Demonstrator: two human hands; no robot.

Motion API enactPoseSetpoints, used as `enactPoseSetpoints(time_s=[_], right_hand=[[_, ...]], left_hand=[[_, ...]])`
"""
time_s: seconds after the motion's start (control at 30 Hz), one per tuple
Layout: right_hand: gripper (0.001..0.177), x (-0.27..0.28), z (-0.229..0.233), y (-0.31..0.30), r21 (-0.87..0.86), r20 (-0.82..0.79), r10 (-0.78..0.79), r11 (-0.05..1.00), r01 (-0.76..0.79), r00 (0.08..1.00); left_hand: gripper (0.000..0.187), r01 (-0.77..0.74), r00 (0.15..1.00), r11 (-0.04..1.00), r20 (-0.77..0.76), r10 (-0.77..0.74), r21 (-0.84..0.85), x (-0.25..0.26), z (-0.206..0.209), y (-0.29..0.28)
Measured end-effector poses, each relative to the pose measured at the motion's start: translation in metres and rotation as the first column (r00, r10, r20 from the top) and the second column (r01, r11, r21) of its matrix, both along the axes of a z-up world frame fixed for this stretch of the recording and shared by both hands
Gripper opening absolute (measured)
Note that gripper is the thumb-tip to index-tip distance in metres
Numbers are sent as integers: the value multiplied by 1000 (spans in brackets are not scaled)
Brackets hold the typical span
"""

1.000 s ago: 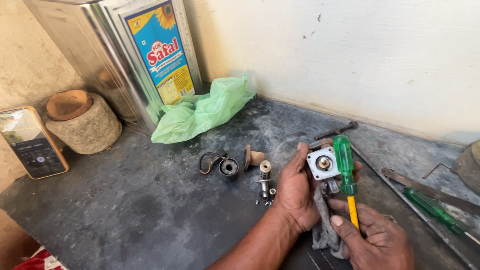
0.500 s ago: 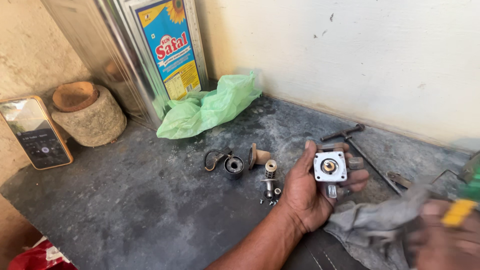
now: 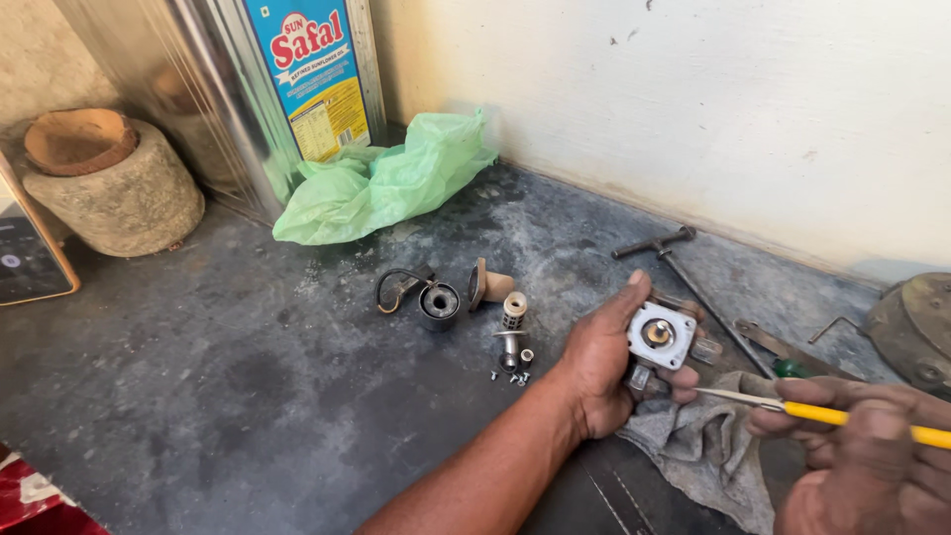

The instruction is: The person disassembles a carburetor on a workbench by hand, using a screwdriver and a metal tool to remove internal components and wiping them with a cloth.

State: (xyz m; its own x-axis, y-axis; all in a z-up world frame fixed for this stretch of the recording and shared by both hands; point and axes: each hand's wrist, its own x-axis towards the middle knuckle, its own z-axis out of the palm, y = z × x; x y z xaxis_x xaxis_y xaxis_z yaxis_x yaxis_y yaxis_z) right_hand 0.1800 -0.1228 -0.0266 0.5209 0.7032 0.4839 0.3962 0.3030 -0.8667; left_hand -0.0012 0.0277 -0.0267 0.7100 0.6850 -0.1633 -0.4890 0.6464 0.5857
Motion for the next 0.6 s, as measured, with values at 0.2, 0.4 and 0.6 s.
enactPoseSetpoints(time_s=[0.2, 0.4, 0.6], right_hand=[[45, -23, 39, 1, 3, 112, 28, 1000, -29, 993], [26, -67, 61, 7, -35, 107, -19, 999, 23, 994], [12, -83, 91, 24, -59, 502, -32, 996, 71, 864]], left_hand=[[66, 36, 999, 999, 0, -36, 41, -5, 7, 2], [65, 81, 996, 993, -33, -79, 86, -5, 9, -2], [61, 69, 996, 995, -57, -65, 72, -3, 9, -2]])
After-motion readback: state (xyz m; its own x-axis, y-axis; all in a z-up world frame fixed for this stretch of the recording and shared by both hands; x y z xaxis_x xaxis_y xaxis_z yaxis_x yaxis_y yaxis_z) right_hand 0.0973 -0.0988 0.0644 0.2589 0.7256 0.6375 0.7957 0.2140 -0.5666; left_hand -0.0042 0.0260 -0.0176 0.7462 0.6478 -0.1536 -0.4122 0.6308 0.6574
